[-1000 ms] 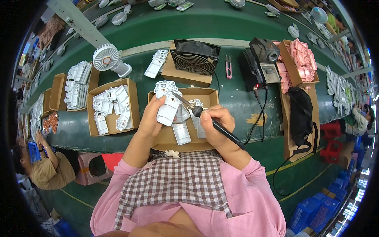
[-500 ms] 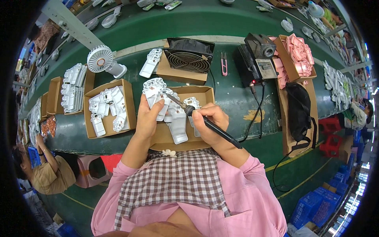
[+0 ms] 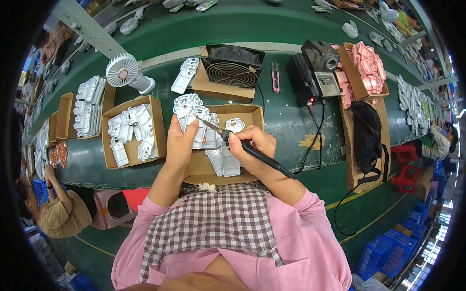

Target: Soldering wires onto small electronic components on an assembly line workstation.

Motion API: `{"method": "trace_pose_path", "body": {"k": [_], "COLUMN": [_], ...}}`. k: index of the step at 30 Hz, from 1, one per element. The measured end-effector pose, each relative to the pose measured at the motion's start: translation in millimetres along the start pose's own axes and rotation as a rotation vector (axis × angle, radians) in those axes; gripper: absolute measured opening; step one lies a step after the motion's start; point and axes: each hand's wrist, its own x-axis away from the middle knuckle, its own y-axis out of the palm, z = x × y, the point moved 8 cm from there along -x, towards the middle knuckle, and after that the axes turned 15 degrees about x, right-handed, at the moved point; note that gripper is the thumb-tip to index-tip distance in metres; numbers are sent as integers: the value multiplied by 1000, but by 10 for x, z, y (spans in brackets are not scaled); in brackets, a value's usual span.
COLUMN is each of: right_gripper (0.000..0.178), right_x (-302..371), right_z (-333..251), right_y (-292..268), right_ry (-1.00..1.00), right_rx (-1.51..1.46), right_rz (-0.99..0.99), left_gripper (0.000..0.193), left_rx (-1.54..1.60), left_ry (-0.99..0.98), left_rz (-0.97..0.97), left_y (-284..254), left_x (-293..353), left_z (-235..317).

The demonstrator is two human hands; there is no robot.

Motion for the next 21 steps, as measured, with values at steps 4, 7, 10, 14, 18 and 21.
{"method": "trace_pose_path", "body": {"k": [4, 7, 10, 14, 18, 21], "right_gripper": [14, 15, 15, 15, 15, 15], "right_x": [1, 4, 3, 0, 7, 11], "right_z": [5, 9, 12, 13, 28, 47], "right_y": [5, 11, 17, 24, 14, 13], "right_ry": [2, 4, 7, 4, 19, 37], "right_rx": [10, 18, 12, 4, -3, -47], "right_rz": [-6, -10, -12, -13, -8, 0], "left_gripper": [27, 27, 27, 27, 27, 27], "left_rx": [-4, -1, -5, -17, -16, -18], "left_ry": [-13, -17, -31, -51, -56, -63], "left_rz": [-17, -18, -18, -2, -5, -15], "left_y": [-9, -15, -12, -15, -9, -9], "left_x": [-7, -7, -2, 4, 6, 7], "left_z": [-14, -17, -19, -20, -15, -20]}}
